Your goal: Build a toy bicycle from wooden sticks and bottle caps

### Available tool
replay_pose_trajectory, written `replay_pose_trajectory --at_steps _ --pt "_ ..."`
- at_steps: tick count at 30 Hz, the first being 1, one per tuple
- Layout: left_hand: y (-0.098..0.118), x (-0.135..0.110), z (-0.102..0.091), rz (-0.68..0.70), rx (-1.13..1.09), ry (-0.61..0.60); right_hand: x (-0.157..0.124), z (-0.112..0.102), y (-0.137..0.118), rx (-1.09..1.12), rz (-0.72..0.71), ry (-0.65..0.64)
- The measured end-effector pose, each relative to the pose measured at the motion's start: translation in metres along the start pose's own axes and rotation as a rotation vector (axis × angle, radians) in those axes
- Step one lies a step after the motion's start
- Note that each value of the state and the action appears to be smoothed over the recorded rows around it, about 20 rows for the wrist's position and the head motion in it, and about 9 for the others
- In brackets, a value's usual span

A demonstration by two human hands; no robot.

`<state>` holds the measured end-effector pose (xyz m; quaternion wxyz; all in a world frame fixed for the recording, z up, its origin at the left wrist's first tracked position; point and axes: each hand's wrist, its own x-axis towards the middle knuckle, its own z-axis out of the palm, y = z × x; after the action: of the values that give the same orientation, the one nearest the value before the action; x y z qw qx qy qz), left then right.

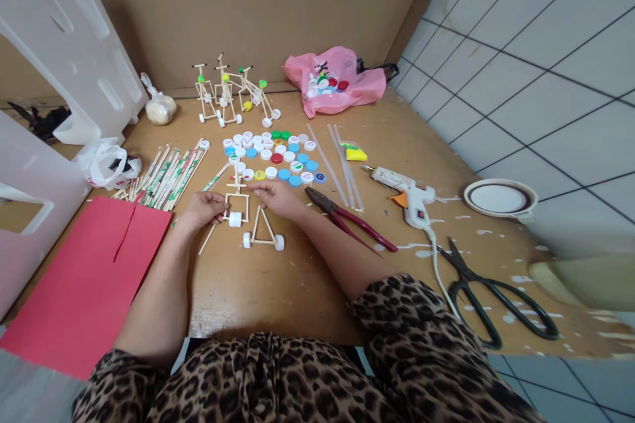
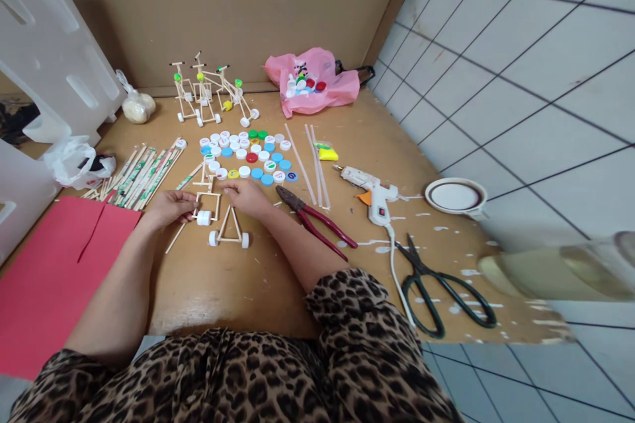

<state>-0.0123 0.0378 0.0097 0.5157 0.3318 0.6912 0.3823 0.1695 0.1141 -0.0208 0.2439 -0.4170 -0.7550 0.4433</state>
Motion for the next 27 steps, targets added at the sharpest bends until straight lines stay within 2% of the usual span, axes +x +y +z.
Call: replay_pose_trajectory --at_steps 9,15,19,27 --pt "0.0054 -0.0046 -0.0066 -0.052 0.061 -0.004 -0.0017 -0.0016 -0.0036 0.019 -0.002 -0.001" --pt "0.0018 -0.0016 -0.0069 -0.003 0.084 0.025 -0.0018 -0.0021 -0.0034 0.025 0.023 -0.006" --pt "-0.0001 -0.0004 -0.005 0.016 0.109 0.042 -0.0012 -0.0019 -0.0019 0.062 -0.02 -0.001" --pt "0.0054 -0.0057 -0.0027 0.019 0.119 0.054 -0.0023 -0.0032 -0.0086 0.075 0.056 -0.007"
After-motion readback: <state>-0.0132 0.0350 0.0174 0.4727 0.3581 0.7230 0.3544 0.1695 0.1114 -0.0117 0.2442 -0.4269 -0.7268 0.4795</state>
